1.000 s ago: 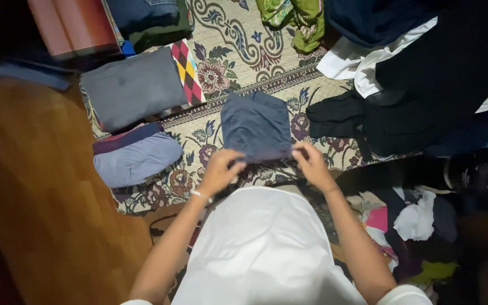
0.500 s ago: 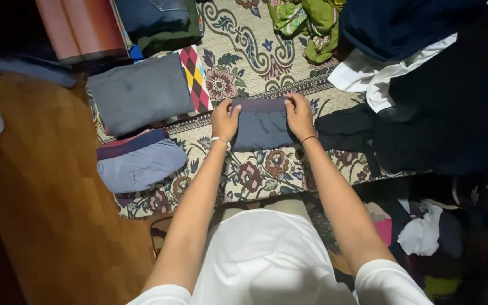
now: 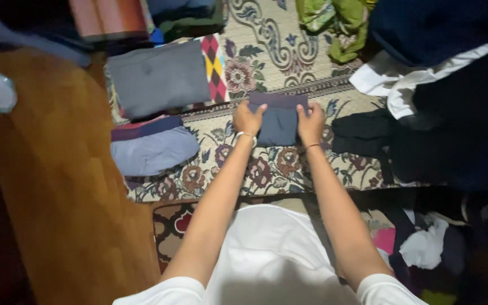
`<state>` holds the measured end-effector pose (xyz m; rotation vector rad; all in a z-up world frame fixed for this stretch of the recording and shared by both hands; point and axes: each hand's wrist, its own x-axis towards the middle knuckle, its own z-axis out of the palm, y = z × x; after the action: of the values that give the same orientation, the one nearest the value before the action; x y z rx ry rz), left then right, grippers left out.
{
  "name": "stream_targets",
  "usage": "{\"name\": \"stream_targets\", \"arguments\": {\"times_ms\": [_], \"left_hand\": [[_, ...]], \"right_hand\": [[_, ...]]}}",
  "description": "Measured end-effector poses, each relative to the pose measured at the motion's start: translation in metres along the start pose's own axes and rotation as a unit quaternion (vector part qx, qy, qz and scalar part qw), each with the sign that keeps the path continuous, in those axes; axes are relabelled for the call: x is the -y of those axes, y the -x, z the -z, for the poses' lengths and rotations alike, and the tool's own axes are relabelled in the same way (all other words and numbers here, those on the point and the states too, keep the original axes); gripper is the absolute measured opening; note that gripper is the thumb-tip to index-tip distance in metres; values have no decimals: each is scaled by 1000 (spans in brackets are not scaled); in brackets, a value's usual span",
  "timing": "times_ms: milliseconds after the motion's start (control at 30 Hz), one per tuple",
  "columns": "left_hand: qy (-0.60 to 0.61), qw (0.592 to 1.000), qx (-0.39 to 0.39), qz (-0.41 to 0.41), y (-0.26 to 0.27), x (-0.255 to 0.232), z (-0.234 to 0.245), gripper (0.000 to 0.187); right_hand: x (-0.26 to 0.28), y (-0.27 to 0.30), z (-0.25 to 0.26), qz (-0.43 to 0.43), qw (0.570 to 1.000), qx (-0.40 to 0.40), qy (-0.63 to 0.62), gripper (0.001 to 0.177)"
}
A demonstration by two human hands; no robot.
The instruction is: Folding various laundry items including underwear and black garments on a mat.
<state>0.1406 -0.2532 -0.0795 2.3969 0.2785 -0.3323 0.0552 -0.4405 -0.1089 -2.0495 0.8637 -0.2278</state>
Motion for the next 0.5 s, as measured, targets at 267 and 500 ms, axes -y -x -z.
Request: {"name": "stream_targets", "arguments": {"times_ms": [267, 500], "left_hand": [[96, 995, -7, 11, -15, 32, -24, 55], [161, 983, -10, -89, 29, 43, 95, 44]], "right_hand": [[-8, -9, 6, 181, 983, 21, -9, 29], [92, 45, 48, 26, 966, 167, -194, 17]]}}
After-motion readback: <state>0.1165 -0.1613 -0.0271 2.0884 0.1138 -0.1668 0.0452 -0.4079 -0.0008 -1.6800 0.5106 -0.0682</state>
